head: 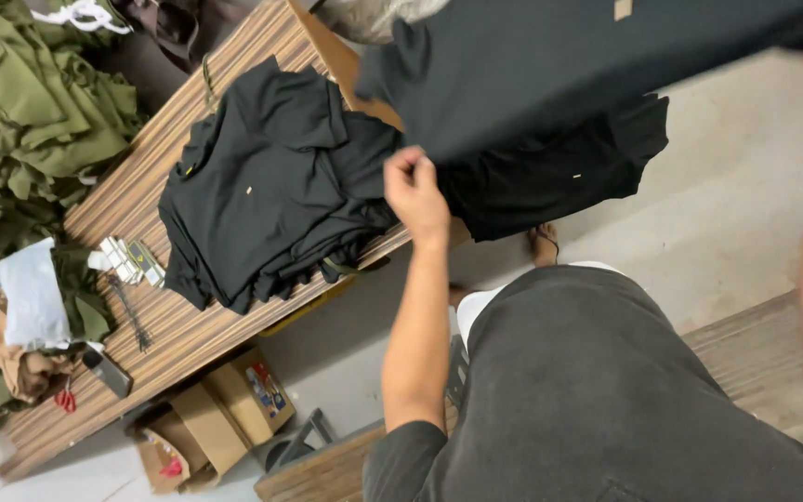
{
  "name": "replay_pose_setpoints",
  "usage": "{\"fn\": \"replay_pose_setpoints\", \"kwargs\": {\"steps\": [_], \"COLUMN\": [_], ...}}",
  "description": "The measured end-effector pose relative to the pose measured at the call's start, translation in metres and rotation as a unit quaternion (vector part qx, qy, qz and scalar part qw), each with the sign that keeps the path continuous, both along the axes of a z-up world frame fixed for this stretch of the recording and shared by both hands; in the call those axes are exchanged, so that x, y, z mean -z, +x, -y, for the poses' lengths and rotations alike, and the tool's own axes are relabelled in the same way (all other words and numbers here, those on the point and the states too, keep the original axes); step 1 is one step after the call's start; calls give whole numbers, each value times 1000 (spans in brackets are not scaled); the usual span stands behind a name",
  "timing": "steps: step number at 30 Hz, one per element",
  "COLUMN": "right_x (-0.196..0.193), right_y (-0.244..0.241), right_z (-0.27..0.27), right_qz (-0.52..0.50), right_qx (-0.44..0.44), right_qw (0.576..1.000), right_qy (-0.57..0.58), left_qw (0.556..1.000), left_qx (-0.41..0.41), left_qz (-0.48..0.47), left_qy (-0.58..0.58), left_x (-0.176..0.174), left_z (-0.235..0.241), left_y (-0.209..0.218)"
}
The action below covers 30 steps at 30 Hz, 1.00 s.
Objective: The person attaches tags to black t-shirts using zip ties. They pick up a tag and a zip tie, thread the tie through the tag and the shirt's collar, and secure it. The person then folds the shirt and places it on a pile before repeating the process with another shirt.
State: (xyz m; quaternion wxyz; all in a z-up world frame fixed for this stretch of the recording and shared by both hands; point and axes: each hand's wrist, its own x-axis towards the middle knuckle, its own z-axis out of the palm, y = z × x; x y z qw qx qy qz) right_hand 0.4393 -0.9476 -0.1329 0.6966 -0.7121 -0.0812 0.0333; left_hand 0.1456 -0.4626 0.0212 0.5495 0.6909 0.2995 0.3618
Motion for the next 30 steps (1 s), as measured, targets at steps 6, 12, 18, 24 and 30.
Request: {"fn": "replay_pose_setpoints", "kwargs": {"steps": [6, 12, 18, 24, 30], "right_x": [114, 196, 165, 146, -137], "right_y": [-163, -344, -323, -192, -113], "right_z": [33, 136, 51, -125, -328], "right_qz": [-95, -652, -581, -158, 13], "right_qx": [-90, 63, -67, -146, -136], "right_qw": [854, 691, 706, 851, 973], "right_qy": [-504, -307, -400, -480, -185], "left_qw": [763, 678, 771, 820, 726], "left_qx": [185, 160, 140, 430, 426], "left_qz": [-619, -702, -607, -329, -506], "left_qy": [-24, -146, -134, -185, -188], "left_x": [102, 240, 194, 179, 93], "left_z": [92, 69, 42, 66, 7], "left_y": [-110, -247, -213, -141, -190]}}
